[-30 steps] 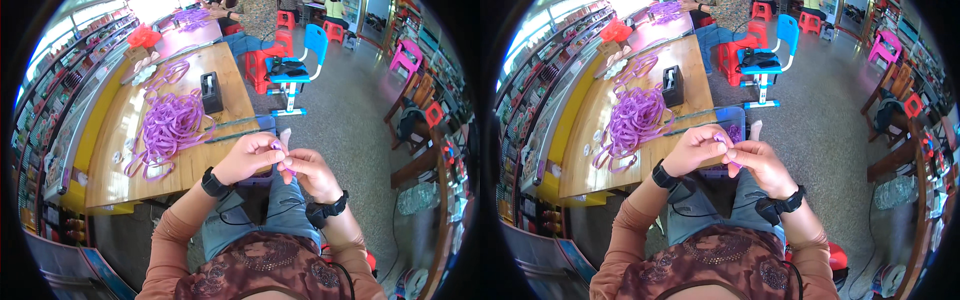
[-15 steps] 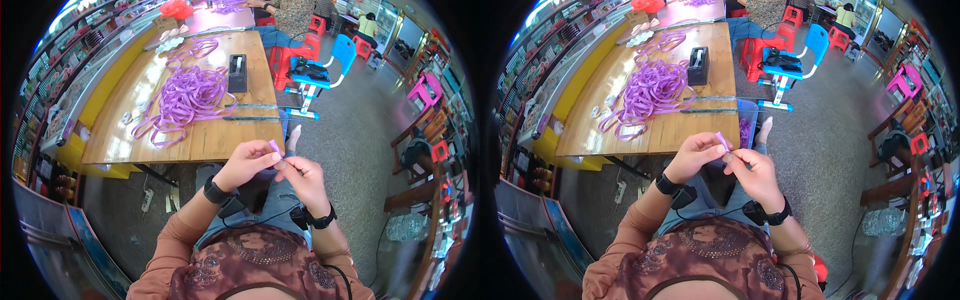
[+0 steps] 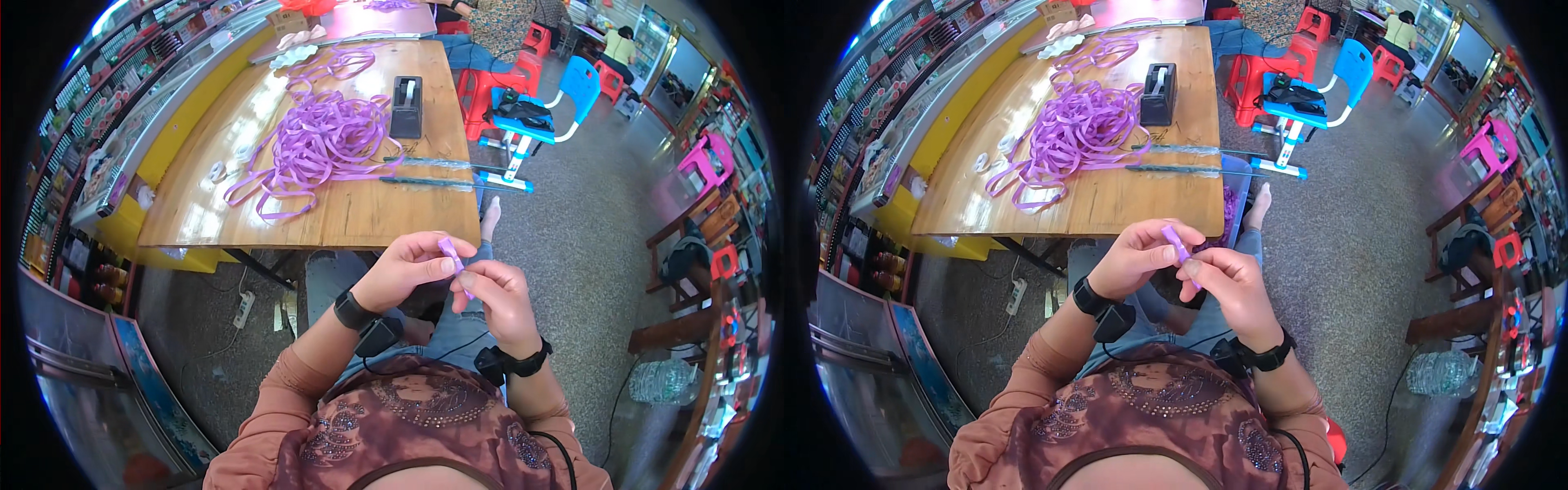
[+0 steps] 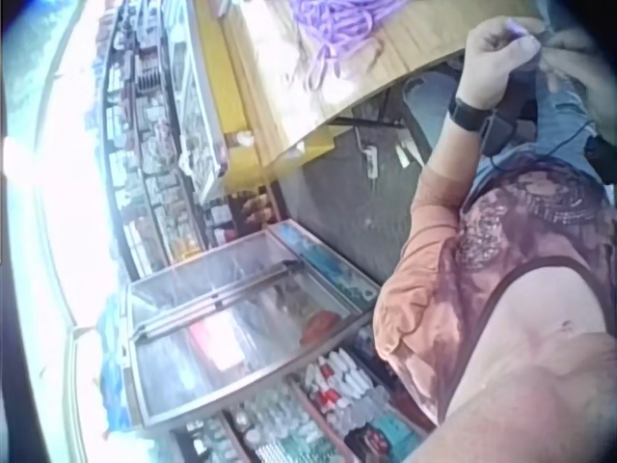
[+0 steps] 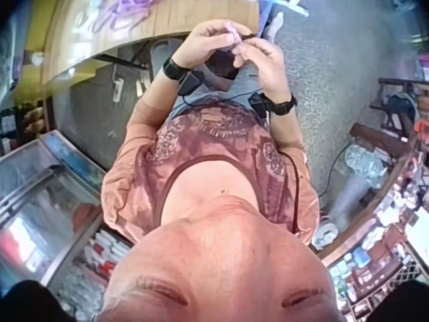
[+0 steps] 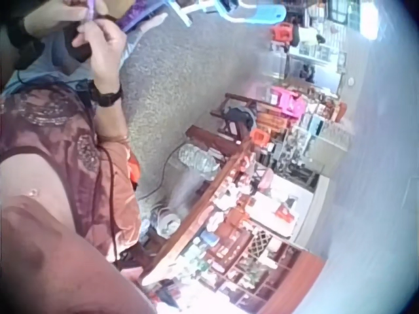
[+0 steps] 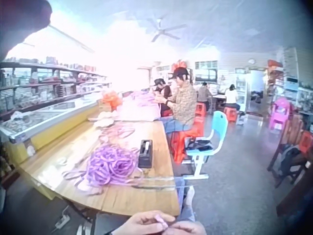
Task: Assembling small identification tags onto purple ribbons and placing them into a storage bin.
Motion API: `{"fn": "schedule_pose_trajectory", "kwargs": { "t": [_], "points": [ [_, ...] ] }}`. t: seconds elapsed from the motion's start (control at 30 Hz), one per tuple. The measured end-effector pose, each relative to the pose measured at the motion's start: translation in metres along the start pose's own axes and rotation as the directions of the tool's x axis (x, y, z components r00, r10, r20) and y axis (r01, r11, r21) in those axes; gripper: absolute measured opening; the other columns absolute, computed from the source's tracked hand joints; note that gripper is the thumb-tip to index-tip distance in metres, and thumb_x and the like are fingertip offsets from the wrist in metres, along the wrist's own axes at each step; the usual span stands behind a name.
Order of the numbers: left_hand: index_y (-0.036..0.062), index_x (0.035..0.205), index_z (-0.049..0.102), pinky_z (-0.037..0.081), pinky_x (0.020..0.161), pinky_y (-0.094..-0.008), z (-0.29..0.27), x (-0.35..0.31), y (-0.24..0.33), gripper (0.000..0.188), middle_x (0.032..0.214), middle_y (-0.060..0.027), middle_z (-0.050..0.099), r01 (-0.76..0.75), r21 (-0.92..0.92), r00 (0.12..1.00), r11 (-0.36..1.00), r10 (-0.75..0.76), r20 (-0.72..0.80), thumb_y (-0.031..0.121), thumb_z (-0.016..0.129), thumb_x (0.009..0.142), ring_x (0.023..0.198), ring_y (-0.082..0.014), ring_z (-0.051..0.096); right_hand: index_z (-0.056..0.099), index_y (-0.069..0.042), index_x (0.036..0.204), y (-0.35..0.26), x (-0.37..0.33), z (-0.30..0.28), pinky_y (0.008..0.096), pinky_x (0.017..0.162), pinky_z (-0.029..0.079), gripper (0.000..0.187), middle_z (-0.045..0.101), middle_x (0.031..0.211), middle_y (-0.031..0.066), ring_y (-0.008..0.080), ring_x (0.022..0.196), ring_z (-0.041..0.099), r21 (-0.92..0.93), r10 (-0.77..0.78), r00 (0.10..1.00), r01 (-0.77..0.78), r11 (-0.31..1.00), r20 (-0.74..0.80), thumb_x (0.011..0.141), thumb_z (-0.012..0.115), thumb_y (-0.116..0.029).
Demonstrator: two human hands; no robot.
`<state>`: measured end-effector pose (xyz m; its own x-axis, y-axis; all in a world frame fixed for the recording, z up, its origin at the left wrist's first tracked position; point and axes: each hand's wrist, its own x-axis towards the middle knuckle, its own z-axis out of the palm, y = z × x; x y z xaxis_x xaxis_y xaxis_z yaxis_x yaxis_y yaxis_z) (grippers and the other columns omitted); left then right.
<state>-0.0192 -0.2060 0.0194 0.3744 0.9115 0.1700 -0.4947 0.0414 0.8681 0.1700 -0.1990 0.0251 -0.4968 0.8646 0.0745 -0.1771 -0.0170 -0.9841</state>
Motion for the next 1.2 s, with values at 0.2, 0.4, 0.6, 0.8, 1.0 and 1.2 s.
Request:
{"fn": "schedule_pose_trajectory", "kwargs": {
  "t": [0.2, 0.4, 0.6, 0.8, 1.0, 1.2],
  "points": [
    [-0.0006, 0.097, 0.067, 0.045, 0.081, -0.0274, -0.013, -0.007, -0.006, 0.017, 0.095, -0.0047, 0.063, -0.077, 0.041, 0.996, 0.996, 0.075, 0.046, 0.016, 0.065, 0.092, 0.087, -0.0132, 0.060, 0.066, 0.005, 0.090, -0.001, 0.001, 0.005, 0.0282, 0.062, 0.048, 0.017, 0.067, 0.080, 0.0098, 0.0171, 0.064, 0.062, 0.134, 0.119, 0.991, -0.127, 0.983, 0.069, 0.091, 0.059, -0.010],
    [-0.0009, 0.096, 0.067, 0.045, 0.082, -0.0272, -0.020, -0.010, -0.008, 0.016, 0.095, -0.0050, 0.062, -0.114, 0.054, 0.992, 0.992, 0.116, -0.050, 0.015, 0.065, 0.092, 0.088, -0.0132, 0.059, 0.066, 0.005, 0.089, 0.002, 0.000, 0.005, 0.0290, 0.063, 0.049, 0.018, 0.067, 0.080, 0.0098, 0.0171, 0.065, 0.063, 0.082, 0.117, 0.991, -0.122, 0.989, 0.061, 0.091, 0.060, -0.011],
    [-0.0007, 0.099, 0.068, 0.048, 0.078, -0.0250, -0.026, -0.006, -0.013, 0.015, 0.096, -0.0044, 0.065, -0.069, -0.066, 0.986, 0.995, 0.058, -0.157, 0.012, 0.064, 0.093, 0.083, -0.0108, 0.060, 0.067, 0.005, 0.091, 0.006, 0.006, 0.002, 0.0284, 0.065, 0.050, 0.021, 0.067, 0.082, 0.0094, 0.0169, 0.068, 0.064, 0.058, 0.135, 0.990, -0.138, 0.989, 0.049, 0.094, 0.060, -0.014],
    [-0.0009, 0.105, 0.067, 0.049, 0.073, -0.0237, -0.029, 0.001, -0.013, 0.018, 0.089, -0.0031, 0.066, -0.022, 0.069, 0.982, 0.997, 0.035, -0.185, 0.012, 0.063, 0.094, 0.075, -0.0091, 0.059, 0.066, 0.004, 0.096, 0.016, 0.015, 0.003, 0.0287, 0.068, 0.050, 0.023, 0.068, 0.089, 0.0102, 0.0168, 0.071, 0.064, 0.151, 0.132, 0.991, -0.127, 0.980, -0.024, 0.095, 0.060, -0.018],
    [-0.0008, 0.105, 0.067, 0.046, 0.068, -0.0215, -0.037, 0.000, 0.016, 0.019, 0.080, 0.0000, 0.062, -0.073, 0.254, 0.923, 0.965, 0.161, -0.348, 0.013, 0.062, 0.095, 0.072, -0.0073, 0.057, 0.068, 0.002, 0.090, 0.027, 0.015, -0.035, 0.0271, 0.068, 0.049, 0.024, 0.068, 0.076, 0.0067, 0.0138, 0.071, 0.064, -0.123, 0.324, 0.940, -0.311, 0.943, 0.111, 0.094, 0.062, -0.021],
    [-0.0005, 0.105, 0.067, 0.043, 0.065, -0.0214, -0.064, 0.006, 0.022, 0.019, 0.077, 0.0014, 0.058, -0.033, 0.378, 0.857, 0.925, 0.221, -0.466, 0.015, 0.060, 0.097, 0.069, -0.0066, 0.054, 0.070, -0.001, 0.100, 0.123, 0.045, -0.090, 0.0245, 0.066, 0.050, 0.026, 0.070, 0.084, 0.0066, 0.0123, 0.076, 0.066, -0.189, 0.515, 0.855, -0.516, 0.836, -0.056, 0.092, 0.063, -0.025]
  ]
}}
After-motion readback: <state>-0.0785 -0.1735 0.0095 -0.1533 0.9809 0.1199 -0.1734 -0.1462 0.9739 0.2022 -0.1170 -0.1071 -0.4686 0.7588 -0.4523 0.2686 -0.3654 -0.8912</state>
